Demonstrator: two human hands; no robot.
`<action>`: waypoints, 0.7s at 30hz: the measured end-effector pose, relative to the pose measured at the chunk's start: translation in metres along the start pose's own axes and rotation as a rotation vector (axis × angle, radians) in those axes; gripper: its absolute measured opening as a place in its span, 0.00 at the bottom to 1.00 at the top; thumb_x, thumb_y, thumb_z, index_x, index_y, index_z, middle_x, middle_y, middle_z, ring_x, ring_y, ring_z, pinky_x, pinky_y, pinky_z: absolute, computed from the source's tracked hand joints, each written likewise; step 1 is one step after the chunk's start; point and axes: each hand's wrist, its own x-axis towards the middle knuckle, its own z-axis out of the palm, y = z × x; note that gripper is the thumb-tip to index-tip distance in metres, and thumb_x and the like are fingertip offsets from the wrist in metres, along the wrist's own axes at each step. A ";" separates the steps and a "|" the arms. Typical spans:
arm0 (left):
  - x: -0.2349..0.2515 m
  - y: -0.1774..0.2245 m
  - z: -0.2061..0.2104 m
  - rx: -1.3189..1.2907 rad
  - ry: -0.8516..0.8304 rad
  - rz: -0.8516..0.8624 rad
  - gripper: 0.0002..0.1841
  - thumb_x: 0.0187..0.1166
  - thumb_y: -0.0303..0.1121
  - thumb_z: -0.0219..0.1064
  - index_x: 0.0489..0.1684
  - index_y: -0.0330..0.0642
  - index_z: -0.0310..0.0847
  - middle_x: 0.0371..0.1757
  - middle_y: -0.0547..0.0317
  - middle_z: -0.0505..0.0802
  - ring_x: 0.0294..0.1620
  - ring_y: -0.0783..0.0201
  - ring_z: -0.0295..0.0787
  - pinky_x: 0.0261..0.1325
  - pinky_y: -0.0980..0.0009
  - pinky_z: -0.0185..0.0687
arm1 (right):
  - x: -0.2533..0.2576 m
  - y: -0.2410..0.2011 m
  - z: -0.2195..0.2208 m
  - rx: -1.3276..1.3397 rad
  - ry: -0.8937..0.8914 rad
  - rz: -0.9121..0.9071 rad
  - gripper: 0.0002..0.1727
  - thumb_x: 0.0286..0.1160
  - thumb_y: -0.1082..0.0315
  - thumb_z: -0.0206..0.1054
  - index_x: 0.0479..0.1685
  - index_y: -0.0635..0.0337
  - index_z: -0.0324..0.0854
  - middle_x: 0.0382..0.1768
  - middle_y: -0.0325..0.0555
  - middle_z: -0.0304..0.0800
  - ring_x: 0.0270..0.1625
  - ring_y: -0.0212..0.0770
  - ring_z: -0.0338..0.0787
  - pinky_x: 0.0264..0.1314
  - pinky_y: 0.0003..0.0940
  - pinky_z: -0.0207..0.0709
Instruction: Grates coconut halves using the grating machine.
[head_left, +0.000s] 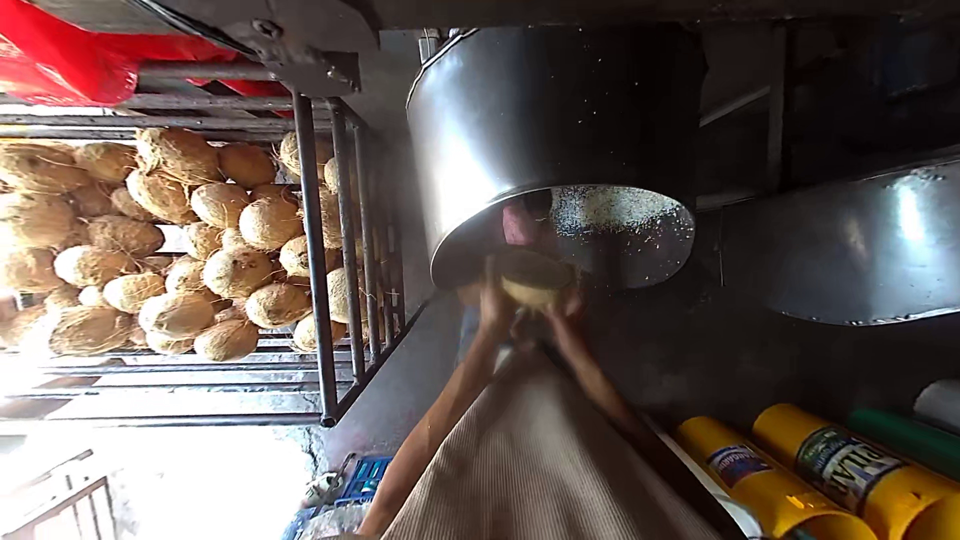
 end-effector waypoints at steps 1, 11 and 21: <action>-0.003 0.005 0.005 0.080 0.028 0.038 0.38 0.89 0.65 0.38 0.74 0.42 0.74 0.60 0.50 0.90 0.62 0.60 0.87 0.66 0.55 0.85 | 0.002 -0.010 0.013 -0.018 0.022 0.009 0.64 0.60 0.48 0.76 0.94 0.67 0.37 0.85 0.61 0.62 0.81 0.43 0.75 0.79 0.39 0.76; -0.003 0.061 0.090 0.188 -0.098 0.165 0.50 0.71 0.73 0.65 0.91 0.59 0.49 0.76 0.48 0.81 0.67 0.49 0.85 0.61 0.44 0.87 | 0.067 -0.143 0.019 0.245 0.077 0.092 0.46 0.72 0.43 0.74 0.90 0.36 0.54 0.71 0.51 0.81 0.59 0.54 0.90 0.46 0.54 0.90; -0.063 -0.020 0.008 0.449 -0.014 0.217 0.56 0.64 0.52 0.80 0.89 0.33 0.46 0.74 0.37 0.79 0.70 0.53 0.84 0.71 0.54 0.85 | -0.023 -0.024 -0.016 0.482 -0.096 0.192 0.36 0.90 0.42 0.50 0.93 0.48 0.53 0.83 0.55 0.69 0.76 0.55 0.80 0.67 0.59 0.84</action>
